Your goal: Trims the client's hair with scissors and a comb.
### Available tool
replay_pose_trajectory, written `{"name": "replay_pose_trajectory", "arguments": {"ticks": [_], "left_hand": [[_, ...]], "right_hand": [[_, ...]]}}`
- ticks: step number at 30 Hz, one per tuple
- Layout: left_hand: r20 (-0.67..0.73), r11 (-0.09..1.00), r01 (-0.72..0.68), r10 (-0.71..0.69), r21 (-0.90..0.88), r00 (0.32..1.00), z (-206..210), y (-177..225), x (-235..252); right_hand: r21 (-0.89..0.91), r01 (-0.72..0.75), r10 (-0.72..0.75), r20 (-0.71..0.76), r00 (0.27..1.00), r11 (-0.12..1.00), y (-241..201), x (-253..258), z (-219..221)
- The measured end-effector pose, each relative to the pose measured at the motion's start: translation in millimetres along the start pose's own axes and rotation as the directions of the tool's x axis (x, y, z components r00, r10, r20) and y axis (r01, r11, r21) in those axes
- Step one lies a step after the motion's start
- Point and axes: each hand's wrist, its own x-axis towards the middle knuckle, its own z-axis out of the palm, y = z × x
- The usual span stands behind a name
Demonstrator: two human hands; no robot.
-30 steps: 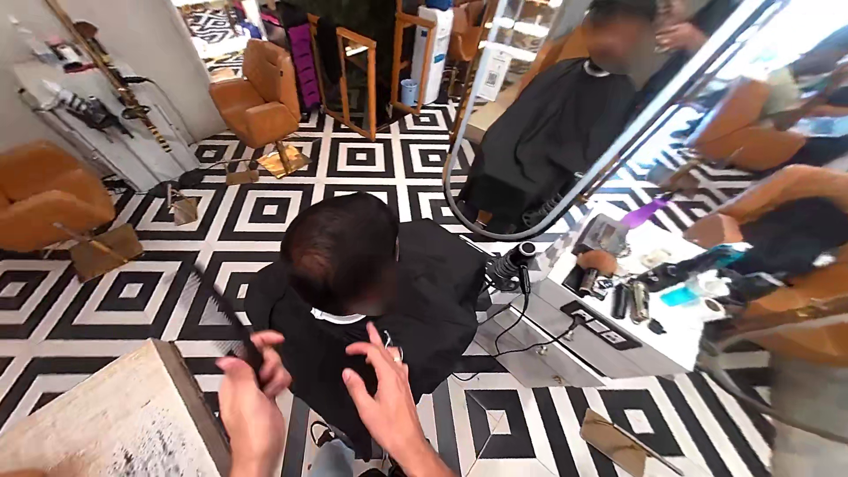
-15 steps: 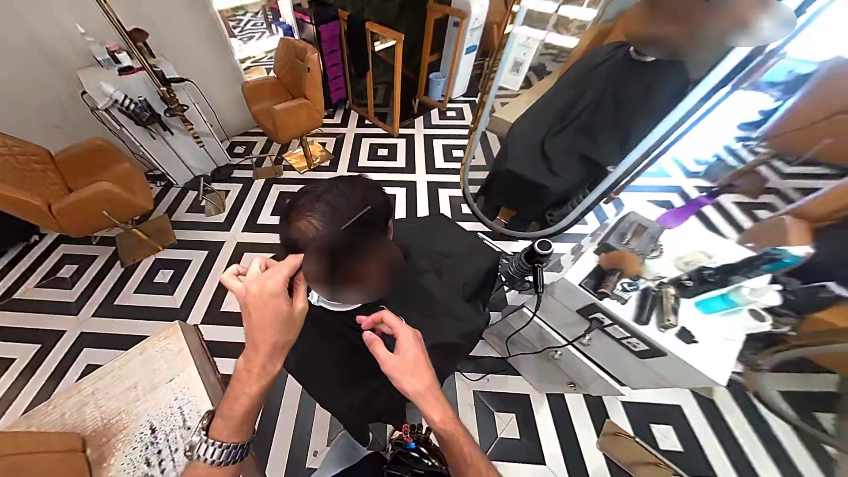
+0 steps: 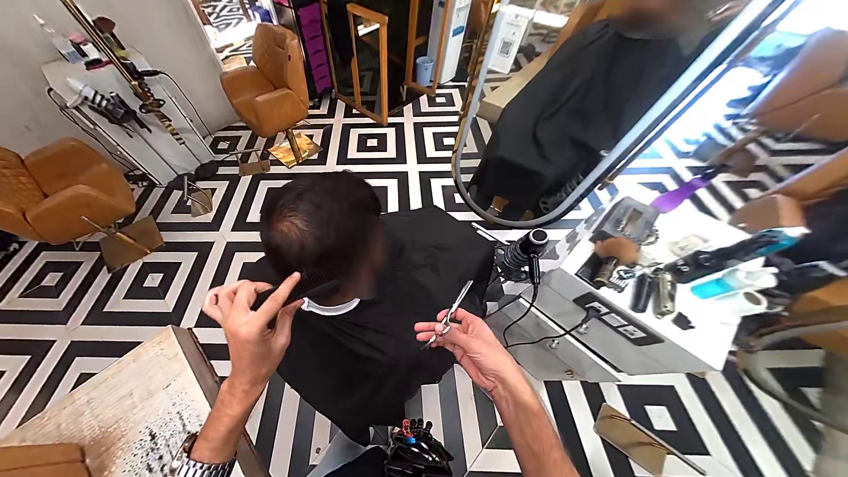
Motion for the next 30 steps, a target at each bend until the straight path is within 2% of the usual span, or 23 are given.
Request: {"name": "replay_pose_trajectory", "arguments": {"ticks": [1,2,3,4,5,6,7,9,14,21,23,25,27,28,29,30], "left_hand": [[-0.026,1.000,0.004,-0.003,0.019,1.000,-4,2,9],[-0.054,0.999,0.009,-0.007,0.040,0.999,-8,5,19],[-0.089,0.999,0.004,0.000,0.052,0.996,-10,7,29],[-0.136,0.999,-0.022,0.027,0.039,0.990,-12,6,40],[-0.170,0.998,-0.041,0.047,0.038,0.984,-13,6,49],[-0.188,0.998,-0.054,0.061,0.039,0.980,-14,7,55],[-0.200,0.997,-0.067,0.075,0.042,0.977,-16,7,59],[-0.207,0.995,-0.090,0.099,0.052,0.973,-19,7,62],[-0.218,0.993,-0.099,0.109,0.057,0.970,-21,11,64],[-0.231,0.993,-0.108,0.117,0.054,0.966,-27,12,66],[-0.180,0.991,-0.130,0.126,-0.010,0.976,-29,12,62],[-0.010,0.985,-0.153,0.152,-0.084,0.988,-31,11,48],[0.125,0.983,-0.148,0.161,-0.109,0.979,-25,6,29],[0.128,0.986,-0.128,0.141,-0.102,0.982,-21,3,23],[0.097,0.991,-0.105,0.113,-0.088,0.989,-20,1,21],[0.045,0.994,-0.084,0.087,-0.071,0.995,-20,0,25]], "right_hand": [[-0.235,0.070,-0.075,-0.011,0.997,0.969,-5,4,8],[-0.541,0.166,-0.204,-0.011,0.979,0.825,-11,8,16],[-0.806,0.244,-0.382,0.024,0.924,0.539,-16,12,25],[-0.941,0.267,-0.541,0.116,0.833,0.209,-21,21,34],[-0.970,0.237,-0.629,0.219,0.746,-0.058,-28,35,42],[-0.949,0.210,-0.663,0.314,0.680,-0.234,-37,50,49],[-0.923,0.168,-0.674,0.370,0.640,-0.347,-48,64,58],[-0.881,0.113,-0.663,0.424,0.617,-0.459,-65,83,79],[-0.829,0.078,-0.654,0.490,0.577,-0.553,-87,95,118],[-0.827,0.134,-0.659,0.522,0.542,-0.545,-90,91,128],[-0.865,0.215,-0.674,0.491,0.552,-0.453,-93,87,121],[-0.919,0.345,-0.710,0.372,0.598,-0.191,-98,81,108],[-0.928,0.365,-0.686,0.222,0.693,0.069,-103,77,91],[-0.937,0.332,-0.663,0.181,0.726,0.107,-103,76,84],[-0.954,0.295,-0.653,0.186,0.734,0.061,-100,76,79],[-0.964,0.261,-0.652,0.233,0.722,-0.055,-96,76,76]]}}
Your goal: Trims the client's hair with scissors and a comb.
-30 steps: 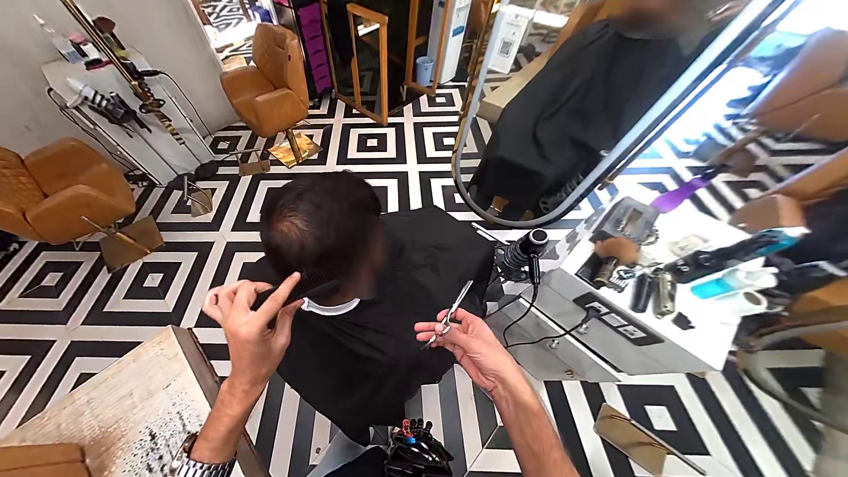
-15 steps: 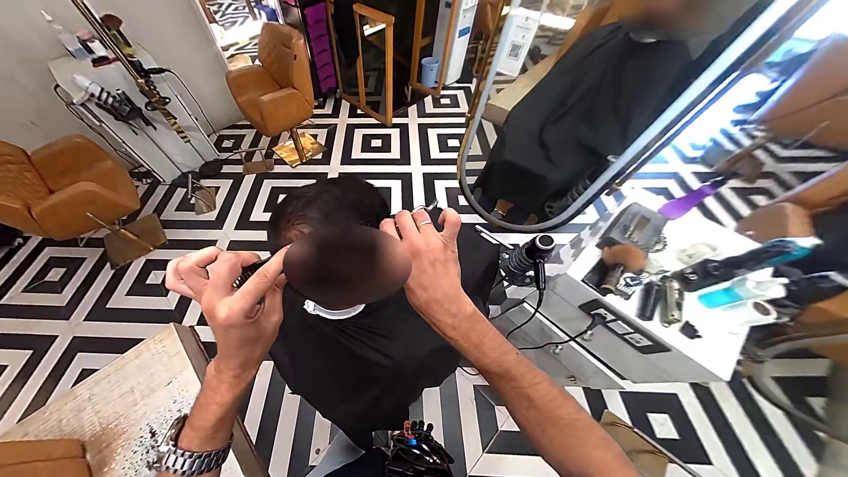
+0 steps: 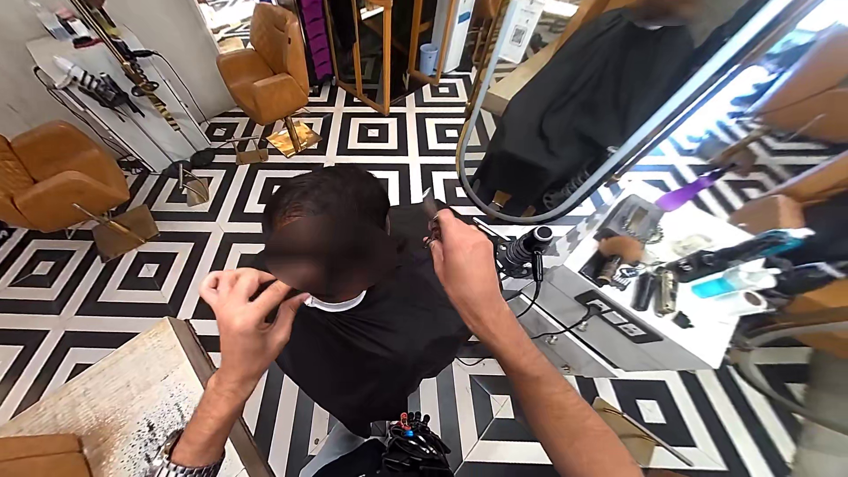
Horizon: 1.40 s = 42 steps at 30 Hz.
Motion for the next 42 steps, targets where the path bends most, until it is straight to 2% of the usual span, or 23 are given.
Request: {"name": "replay_pose_trajectory", "arguments": {"ticks": [2,5,14,16,18,21,22,24,27,29,34,38,42], "left_hand": [[-0.112,0.998,0.034,-0.029,0.047,0.993,-4,0,15],[-0.214,0.996,0.029,-0.010,0.082,0.977,-11,4,35],[-0.219,0.995,-0.015,0.036,0.096,0.975,-15,8,48],[-0.229,0.996,-0.019,0.039,0.092,0.973,-15,10,50],[-0.188,0.998,-0.033,0.041,0.047,0.981,-18,11,45],[0.063,0.993,-0.087,0.092,-0.078,0.994,-16,6,21],[0.119,0.993,-0.082,0.093,-0.090,0.989,-11,3,11],[0.082,0.997,-0.045,0.050,-0.062,0.995,-4,-4,2],[-0.071,1.000,0.015,-0.014,0.012,0.997,-12,-9,22],[-0.129,0.999,0.008,-0.003,0.039,0.992,-18,-8,39],[-0.158,0.997,-0.070,0.076,0.043,0.985,-21,-9,61],[-0.159,0.995,-0.068,0.079,0.071,0.984,-31,-9,77],[0.004,0.995,0.060,-0.061,0.084,0.998,-36,-1,91]], "right_hand": [[-0.226,0.146,-0.147,0.010,0.989,0.963,0,-1,9],[-0.404,0.223,-0.221,0.053,0.974,0.887,-16,9,19],[-0.462,0.257,-0.297,-0.014,0.955,0.849,-52,27,15],[-0.428,0.253,-0.288,-0.019,0.957,0.867,-50,26,12],[-0.307,0.232,-0.250,-0.020,0.968,0.923,-44,23,5],[-0.030,0.116,-0.117,-0.048,0.992,0.993,-20,15,-6],[0.003,0.089,-0.088,-0.059,0.994,0.996,-11,12,-6],[-0.064,0.081,-0.084,-0.041,0.996,0.995,1,5,-4],[-0.239,0.169,-0.164,0.040,0.986,0.956,-2,3,6],[-0.335,0.213,-0.196,0.083,0.977,0.918,-17,9,10],[-0.402,0.252,-0.248,0.063,0.967,0.880,-49,32,13],[-0.223,0.211,-0.216,0.003,0.976,0.952,-38,35,-10],[0.081,0.090,-0.089,-0.010,0.996,0.993,4,19,-33]]}}
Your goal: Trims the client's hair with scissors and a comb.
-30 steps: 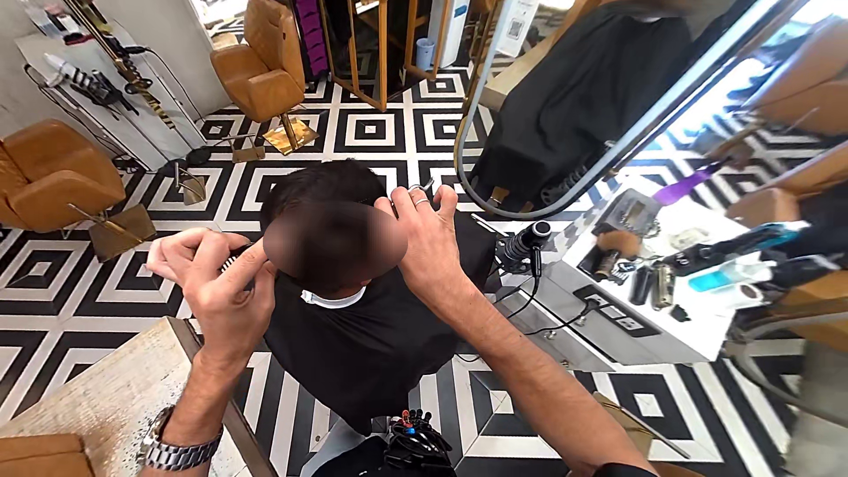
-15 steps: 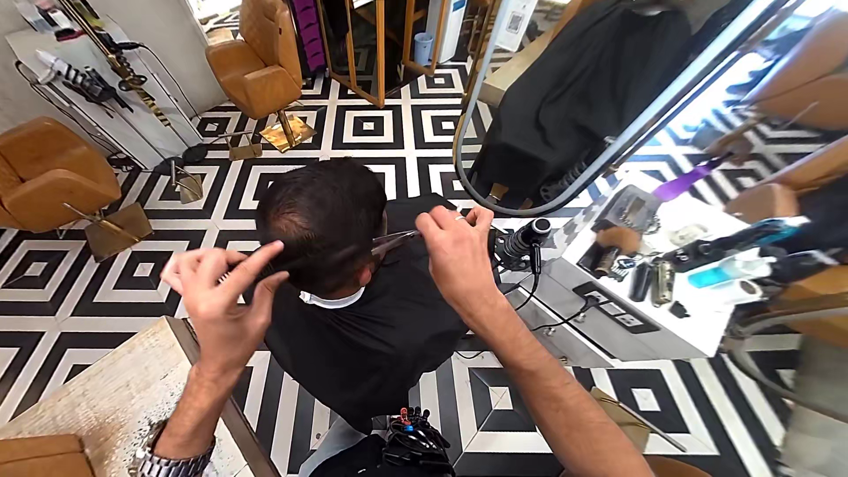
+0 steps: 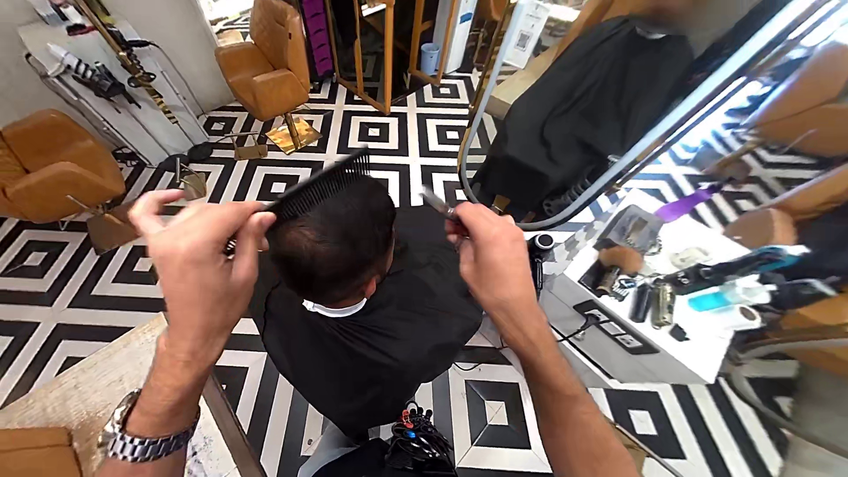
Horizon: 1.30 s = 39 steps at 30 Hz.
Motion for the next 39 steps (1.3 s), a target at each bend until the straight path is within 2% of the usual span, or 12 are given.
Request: {"name": "replay_pose_trajectory", "arguments": {"ticks": [2,6,10,13,15,18,20,26,32,34,36,39], "left_hand": [[0.103,1.000,0.016,-0.018,0.020,0.994,7,8,-8],[0.119,0.991,-0.035,0.020,0.128,0.993,24,29,-46],[0.109,0.973,-0.078,0.055,0.217,0.992,33,41,-76],[0.227,0.988,-0.039,0.004,0.152,0.974,29,43,-102],[0.217,0.992,0.012,-0.039,0.125,0.975,31,38,-114],[0.060,0.990,0.078,-0.085,0.119,0.995,27,37,-114],[-0.025,0.984,0.089,-0.086,0.157,0.996,23,41,-99],[-0.125,0.975,0.044,-0.017,0.220,0.992,11,50,-57],[-0.138,0.971,0.027,0.007,0.238,0.990,7,51,-50],[-0.151,0.973,0.031,0.004,0.229,0.988,6,54,-49],[-0.107,0.984,0.018,0.001,0.176,0.994,4,57,-51],[0.147,0.996,-0.047,0.034,0.082,0.988,10,54,-70]], "right_hand": [[0.078,-0.073,0.071,0.034,0.997,0.994,20,-12,-7],[0.238,-0.252,0.211,0.187,0.960,0.938,58,-33,2],[0.279,-0.250,0.165,0.295,0.941,0.927,70,-61,11],[0.278,-0.203,0.103,0.334,0.937,0.939,76,-86,14],[0.230,-0.116,0.038,0.319,0.947,0.966,78,-97,16],[0.028,0.129,-0.132,0.240,0.962,0.991,69,-91,33],[-0.094,0.213,-0.193,0.192,0.962,0.972,59,-72,51],[-0.339,0.286,-0.270,0.093,0.958,0.896,18,-13,71],[-0.403,0.308,-0.318,0.044,0.947,0.862,-15,7,66],[-0.365,0.312,-0.330,0.013,0.944,0.877,-16,6,63],[-0.245,0.281,-0.297,-0.026,0.955,0.928,-8,3,59],[0.076,0.132,-0.131,-0.017,0.991,0.988,19,-10,53]]}}
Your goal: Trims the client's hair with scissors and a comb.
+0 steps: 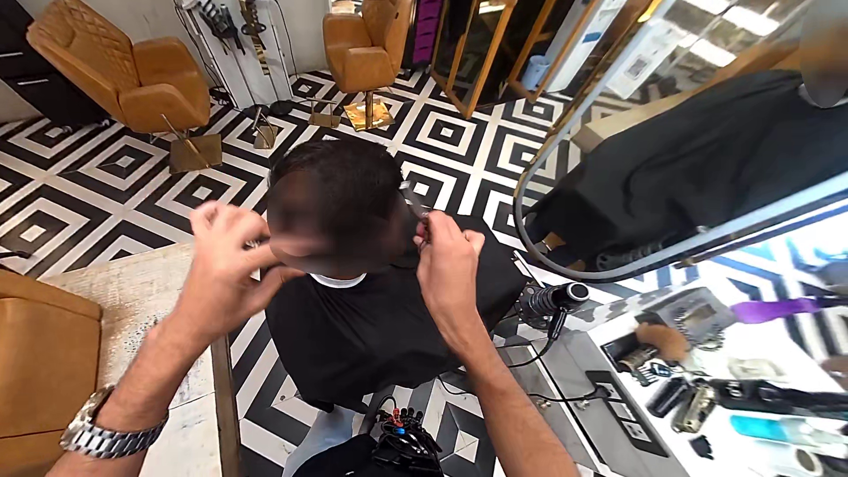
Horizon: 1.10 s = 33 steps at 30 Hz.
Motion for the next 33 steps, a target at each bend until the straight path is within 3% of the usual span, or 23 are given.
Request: {"name": "replay_pose_trajectory", "arguments": {"ticks": [2,5,9,17,19,21,23,29,33], "left_hand": [[0.048,1.000,0.017,-0.018,0.023,0.999,13,-4,-14],[-0.097,0.992,0.098,-0.090,0.081,0.991,14,-2,-9],[-0.215,0.984,0.104,-0.072,0.142,0.974,4,7,19],[-0.238,0.988,0.077,-0.043,0.137,0.970,-1,12,33],[-0.171,0.995,0.050,-0.035,0.084,0.985,-5,14,31],[0.009,1.000,-0.018,0.018,-0.002,1.000,-7,8,21],[0.117,1.000,-0.019,0.020,-0.005,0.993,-1,-1,9],[-0.151,0.989,0.103,-0.087,0.102,0.985,-10,6,33],[-0.176,0.993,0.059,-0.041,0.100,0.983,-11,4,47]], "right_hand": [[0.012,-0.050,0.049,0.063,0.997,0.999,16,-18,-1],[-0.138,0.020,-0.010,0.069,0.998,0.990,28,-24,17],[-0.291,0.126,-0.095,0.119,0.988,0.948,12,-2,23],[-0.372,0.166,-0.158,0.051,0.986,0.913,-15,24,16],[-0.263,0.126,-0.127,0.010,0.992,0.957,-9,18,11],[-0.115,0.049,-0.047,0.019,0.999,0.992,6,9,5],[-0.084,-0.011,0.016,0.055,0.998,0.996,24,-3,4],[-0.256,0.097,-0.065,0.130,0.989,0.962,16,1,15],[-0.316,0.116,-0.088,0.099,0.991,0.942,-7,24,16]]}}
